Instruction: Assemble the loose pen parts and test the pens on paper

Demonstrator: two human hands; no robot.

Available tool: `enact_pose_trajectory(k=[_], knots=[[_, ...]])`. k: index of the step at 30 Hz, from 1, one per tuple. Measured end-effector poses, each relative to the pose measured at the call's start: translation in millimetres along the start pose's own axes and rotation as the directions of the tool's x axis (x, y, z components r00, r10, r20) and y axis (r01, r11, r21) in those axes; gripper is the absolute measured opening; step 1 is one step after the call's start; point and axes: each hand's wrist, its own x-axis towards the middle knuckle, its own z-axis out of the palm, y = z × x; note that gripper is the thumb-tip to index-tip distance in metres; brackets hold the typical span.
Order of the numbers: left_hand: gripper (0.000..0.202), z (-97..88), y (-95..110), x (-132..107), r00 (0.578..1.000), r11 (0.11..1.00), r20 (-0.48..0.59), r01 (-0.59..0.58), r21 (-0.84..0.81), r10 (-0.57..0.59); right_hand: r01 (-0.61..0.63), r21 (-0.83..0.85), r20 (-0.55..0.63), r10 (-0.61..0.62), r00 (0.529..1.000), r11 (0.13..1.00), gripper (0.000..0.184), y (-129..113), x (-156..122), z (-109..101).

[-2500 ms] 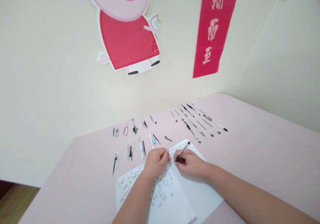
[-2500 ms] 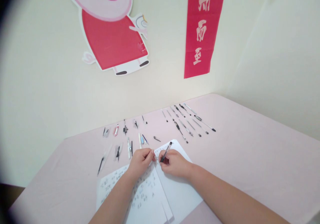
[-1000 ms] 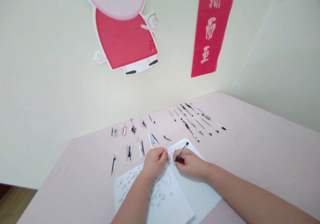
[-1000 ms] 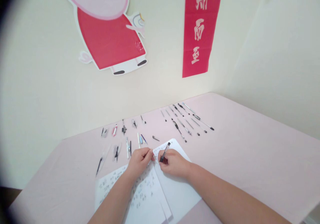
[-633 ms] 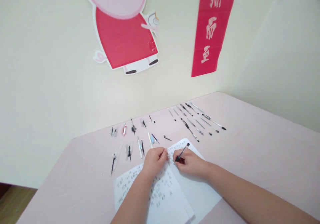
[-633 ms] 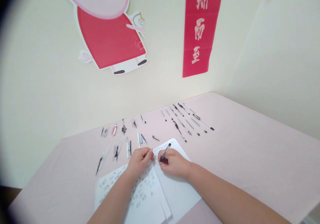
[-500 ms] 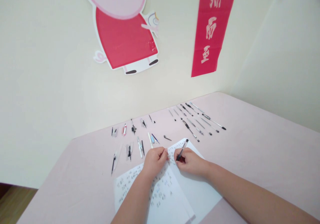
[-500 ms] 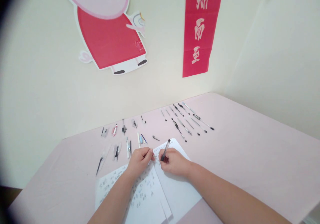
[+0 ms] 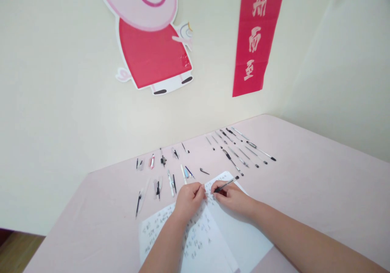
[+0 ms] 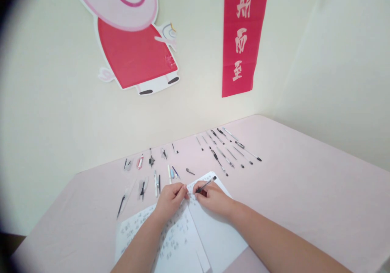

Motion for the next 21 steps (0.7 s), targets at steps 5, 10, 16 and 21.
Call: enact_pose_trajectory(k=[5, 10, 16, 21], knots=[[0.044, 1.1, -2, 0, 1.0, 1.0, 0.003, 0.002, 0.01, -0.002, -0.066, 0.022, 0.024, 0.066, 0.998, 0.998, 0.016, -2, 0, 0], [0.039, 0.2, -1, 0, 0.997, 0.999, -0.073, -0.037, 0.018, 0.038, -0.088, 0.081, -0.009, 0.089, 0.996, 0.993, 0.019, -3, -1, 0], [0.026, -0.4, -3, 1, 0.977, 0.996, -0.193, -0.092, -0.012, 0.088, -0.045, 0.174, 0.053, 0.036, 0.998, 0.984, 0.029, 3, -3, 4], [0.023, 0.8, -5, 2, 0.975, 0.996, -0.206, -0.084, -0.019, 0.078, -0.025, 0.211, 0.058, 0.013, 0.998, 0.977, 0.027, 12, 3, 6]])
